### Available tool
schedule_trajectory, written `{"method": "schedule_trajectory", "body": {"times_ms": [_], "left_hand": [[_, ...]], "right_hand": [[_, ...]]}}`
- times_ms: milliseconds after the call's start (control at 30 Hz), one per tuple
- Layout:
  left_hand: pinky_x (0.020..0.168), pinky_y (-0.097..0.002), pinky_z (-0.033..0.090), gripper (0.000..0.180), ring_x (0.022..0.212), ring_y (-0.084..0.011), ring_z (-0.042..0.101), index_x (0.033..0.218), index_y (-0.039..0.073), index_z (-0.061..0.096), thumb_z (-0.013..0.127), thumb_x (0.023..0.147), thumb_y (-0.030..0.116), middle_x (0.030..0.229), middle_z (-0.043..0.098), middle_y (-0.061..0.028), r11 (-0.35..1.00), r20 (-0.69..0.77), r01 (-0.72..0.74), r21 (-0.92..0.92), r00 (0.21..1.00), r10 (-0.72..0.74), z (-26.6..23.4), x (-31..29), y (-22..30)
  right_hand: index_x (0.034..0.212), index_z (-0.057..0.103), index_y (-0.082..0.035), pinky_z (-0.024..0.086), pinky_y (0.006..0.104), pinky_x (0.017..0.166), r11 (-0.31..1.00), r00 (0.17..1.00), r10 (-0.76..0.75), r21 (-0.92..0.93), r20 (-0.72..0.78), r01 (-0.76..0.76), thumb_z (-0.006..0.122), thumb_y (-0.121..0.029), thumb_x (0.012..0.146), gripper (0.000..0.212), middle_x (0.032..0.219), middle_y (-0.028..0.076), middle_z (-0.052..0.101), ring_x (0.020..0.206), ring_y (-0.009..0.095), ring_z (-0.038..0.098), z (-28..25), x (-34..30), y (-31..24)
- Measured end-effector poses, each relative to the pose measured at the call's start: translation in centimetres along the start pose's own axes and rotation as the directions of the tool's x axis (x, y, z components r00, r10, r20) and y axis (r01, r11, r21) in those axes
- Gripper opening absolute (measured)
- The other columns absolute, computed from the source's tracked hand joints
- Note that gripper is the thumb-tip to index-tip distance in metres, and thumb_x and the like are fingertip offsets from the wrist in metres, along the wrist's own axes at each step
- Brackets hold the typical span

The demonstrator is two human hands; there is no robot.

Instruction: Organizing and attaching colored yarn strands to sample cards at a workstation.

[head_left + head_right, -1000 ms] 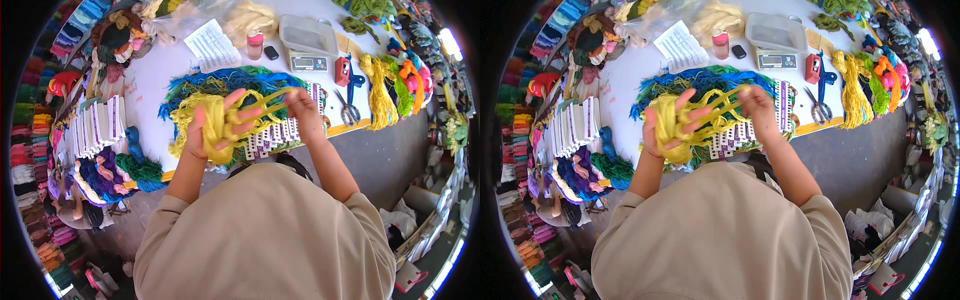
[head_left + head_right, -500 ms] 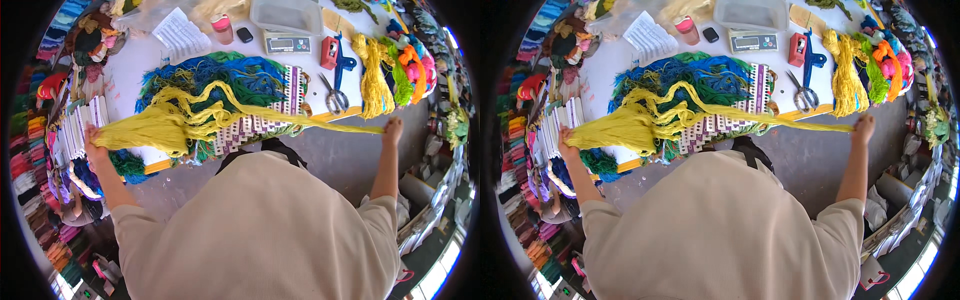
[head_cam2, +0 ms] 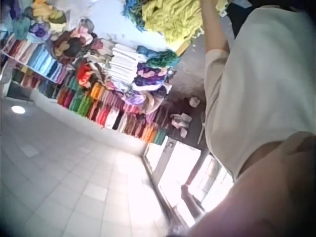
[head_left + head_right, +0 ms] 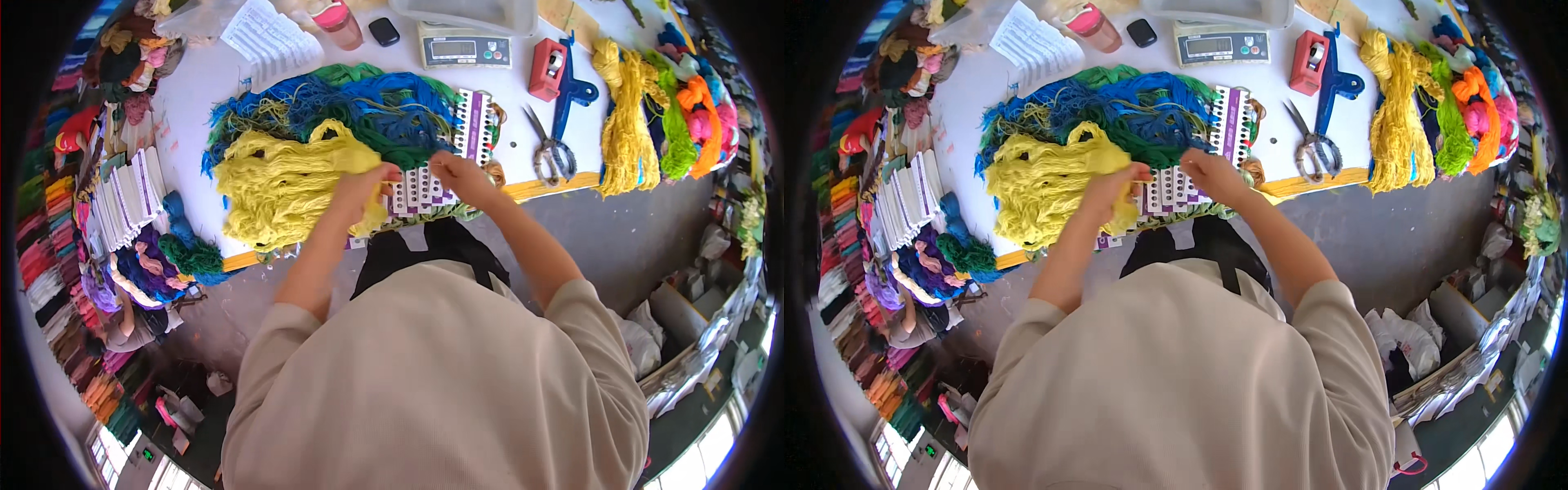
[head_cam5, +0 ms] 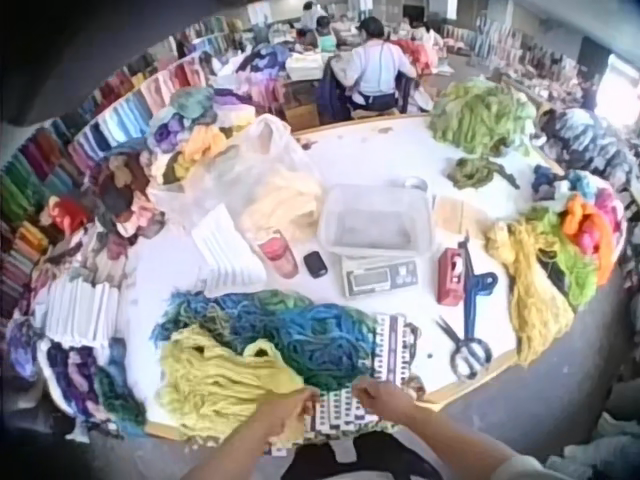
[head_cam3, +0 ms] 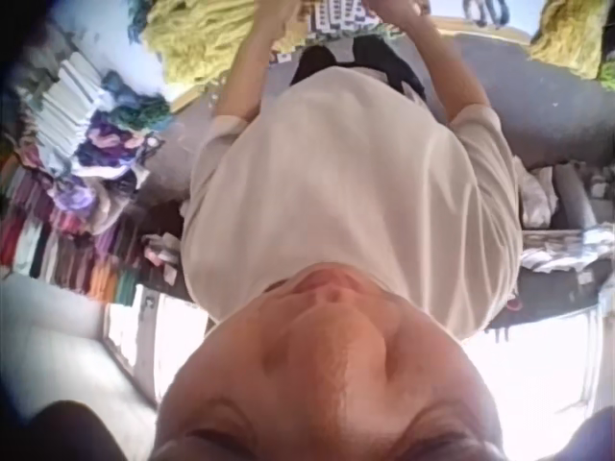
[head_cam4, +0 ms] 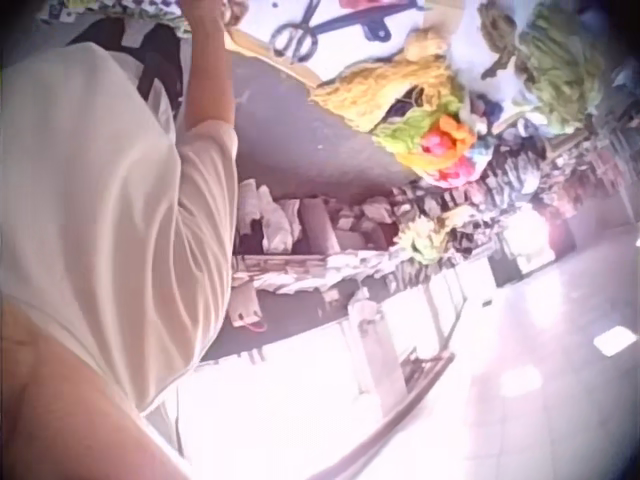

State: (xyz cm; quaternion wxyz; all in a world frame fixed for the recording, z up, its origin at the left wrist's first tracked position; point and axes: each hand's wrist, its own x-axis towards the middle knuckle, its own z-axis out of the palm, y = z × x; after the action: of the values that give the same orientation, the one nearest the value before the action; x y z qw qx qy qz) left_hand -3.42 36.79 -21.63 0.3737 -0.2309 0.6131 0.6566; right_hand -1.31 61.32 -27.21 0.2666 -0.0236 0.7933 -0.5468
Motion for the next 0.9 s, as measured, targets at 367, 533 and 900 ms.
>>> {"method": "schedule_trajectory", "body": {"times_ms": [367, 533, 900], "left_hand": [[0.045, -0.0281, 0.040, 0.007, 0.052, -0.0121, 0.052, 0.088, 0.005, 0.063, 0.068, 0.086, 0.009, 0.066, 0.058, -0.0019, 0.992, -0.207, 0.117, -0.058, 0.970, -0.126, 3.6, 4.4, -4.3], [0.045, -0.0288, 0.041, 0.011, 0.051, -0.0137, 0.054, 0.088, 0.003, 0.061, 0.068, 0.086, 0.012, 0.064, 0.057, -0.0036, 0.990, -0.145, 0.123, -0.065, 0.981, -0.131, 3.2, 5.0, -5.0], [0.049, -0.0291, 0.043, 0.015, 0.053, -0.0156, 0.057, 0.077, 0.001, 0.064, 0.064, 0.085, 0.015, 0.065, 0.064, -0.0084, 0.993, -0.119, 0.052, 0.108, 0.992, -0.039, 3.1, 5.4, -5.4]], "right_hand": [[0.107, 0.054, -0.017, 0.048, 0.0458, 0.062, 0.987, 0.987, -0.066, -0.132, 0.149, 0.086, 0.052, -0.028, 0.097, 0.015, 0.073, 0.014, 0.064, 0.070, 0.035, 0.065, 0.9, 2.7, 1.1], [0.106, 0.050, -0.015, 0.046, 0.0475, 0.062, 0.995, 0.983, 0.062, -0.088, 0.175, -0.047, 0.052, -0.026, 0.097, 0.014, 0.071, 0.014, 0.063, 0.070, 0.037, 0.064, 0.9, 3.0, 0.4], [0.104, 0.056, -0.014, 0.049, 0.0466, 0.062, 0.998, 1.000, 0.027, -0.054, -0.008, -0.027, 0.057, -0.027, 0.094, 0.017, 0.071, 0.015, 0.065, 0.069, 0.037, 0.065, 2.3, 2.4, 0.6]]}}
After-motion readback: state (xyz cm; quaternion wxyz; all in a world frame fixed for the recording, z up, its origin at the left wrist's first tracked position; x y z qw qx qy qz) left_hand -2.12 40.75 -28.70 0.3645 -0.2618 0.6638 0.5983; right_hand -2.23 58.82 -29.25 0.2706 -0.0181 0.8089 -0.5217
